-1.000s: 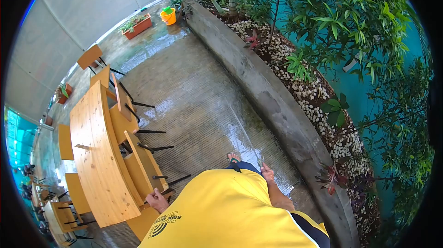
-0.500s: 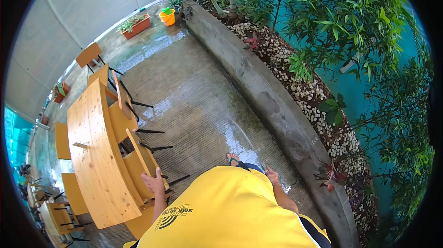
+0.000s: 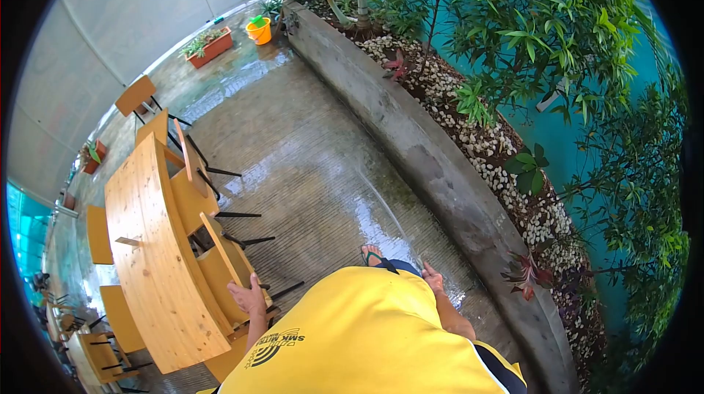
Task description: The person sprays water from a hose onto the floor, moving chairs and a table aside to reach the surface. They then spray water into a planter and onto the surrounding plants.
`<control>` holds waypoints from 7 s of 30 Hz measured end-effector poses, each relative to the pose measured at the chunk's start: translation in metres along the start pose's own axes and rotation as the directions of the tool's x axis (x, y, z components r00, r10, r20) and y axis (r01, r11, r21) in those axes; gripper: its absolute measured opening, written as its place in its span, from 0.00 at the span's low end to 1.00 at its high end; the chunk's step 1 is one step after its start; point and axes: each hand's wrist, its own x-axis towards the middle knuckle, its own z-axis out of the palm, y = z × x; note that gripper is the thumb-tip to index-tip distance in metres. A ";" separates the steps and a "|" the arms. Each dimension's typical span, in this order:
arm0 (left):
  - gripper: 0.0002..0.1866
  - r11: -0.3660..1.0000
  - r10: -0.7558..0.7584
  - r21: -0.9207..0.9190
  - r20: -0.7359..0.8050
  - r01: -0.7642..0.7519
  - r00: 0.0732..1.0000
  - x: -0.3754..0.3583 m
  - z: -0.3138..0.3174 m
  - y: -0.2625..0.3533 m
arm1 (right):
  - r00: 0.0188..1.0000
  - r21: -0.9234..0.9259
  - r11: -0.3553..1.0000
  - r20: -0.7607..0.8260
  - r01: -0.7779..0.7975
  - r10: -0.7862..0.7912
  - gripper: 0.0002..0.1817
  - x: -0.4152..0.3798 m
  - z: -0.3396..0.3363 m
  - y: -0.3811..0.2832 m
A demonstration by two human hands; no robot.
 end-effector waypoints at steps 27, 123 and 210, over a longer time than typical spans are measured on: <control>0.38 0.995 -0.040 0.092 0.002 0.040 0.999 0.002 0.000 0.006 | 0.997 0.248 0.969 -0.074 0.008 0.010 0.24 -0.016 0.003 -0.055; 0.46 0.623 -0.736 0.221 -0.159 0.750 0.658 0.138 0.108 0.250 | 0.640 -0.139 0.769 0.655 0.624 -0.401 0.25 0.437 0.414 -0.657; 0.36 0.834 -0.548 0.011 0.135 0.552 0.826 0.561 0.109 0.266 | 0.421 -0.203 0.735 0.899 0.646 -0.121 0.26 0.429 0.624 -0.719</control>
